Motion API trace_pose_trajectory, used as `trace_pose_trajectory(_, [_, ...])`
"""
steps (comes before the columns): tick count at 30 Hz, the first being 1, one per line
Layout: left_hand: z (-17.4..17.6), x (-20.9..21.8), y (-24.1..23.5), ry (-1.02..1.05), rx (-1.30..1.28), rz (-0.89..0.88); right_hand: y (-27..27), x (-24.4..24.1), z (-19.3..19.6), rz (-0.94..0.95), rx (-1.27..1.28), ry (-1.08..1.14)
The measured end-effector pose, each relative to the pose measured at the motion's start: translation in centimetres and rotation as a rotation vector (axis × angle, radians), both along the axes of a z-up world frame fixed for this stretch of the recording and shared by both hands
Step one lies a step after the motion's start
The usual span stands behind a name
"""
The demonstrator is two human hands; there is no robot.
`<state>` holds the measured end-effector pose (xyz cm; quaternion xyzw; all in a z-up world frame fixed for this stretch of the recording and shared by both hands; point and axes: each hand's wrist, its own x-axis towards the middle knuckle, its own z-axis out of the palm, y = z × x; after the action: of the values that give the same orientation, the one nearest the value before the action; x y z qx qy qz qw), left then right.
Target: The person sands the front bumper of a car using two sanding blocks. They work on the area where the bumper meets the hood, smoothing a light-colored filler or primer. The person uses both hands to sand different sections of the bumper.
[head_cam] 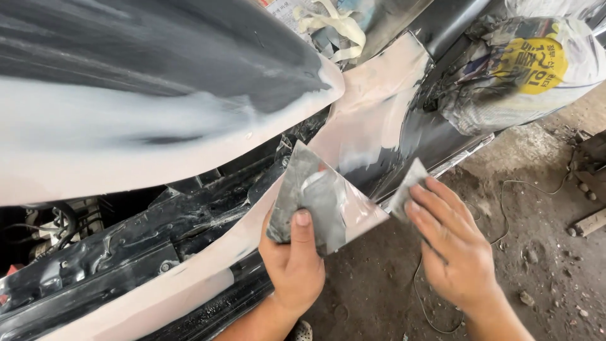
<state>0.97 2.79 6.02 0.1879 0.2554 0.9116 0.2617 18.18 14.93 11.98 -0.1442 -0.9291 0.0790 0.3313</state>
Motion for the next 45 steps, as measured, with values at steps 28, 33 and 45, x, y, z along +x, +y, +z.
trace_pose_trajectory(28, [-4.7, 0.3, -5.9, 0.243, -0.323, 0.297, 14.2, -12.4, 5.4, -0.179, 0.685, -0.271])
trace_pose_trajectory(33, [-4.5, 0.1, -5.6, 0.333, -0.282, 0.273, 13.1, -12.3, 5.8, -0.178, 0.671, -0.292])
trace_pose_trajectory(45, [-5.9, 0.6, -4.4, 0.27, -0.306, 0.211, 13.4, -8.8, 1.2, -0.185, 0.552, -0.159])
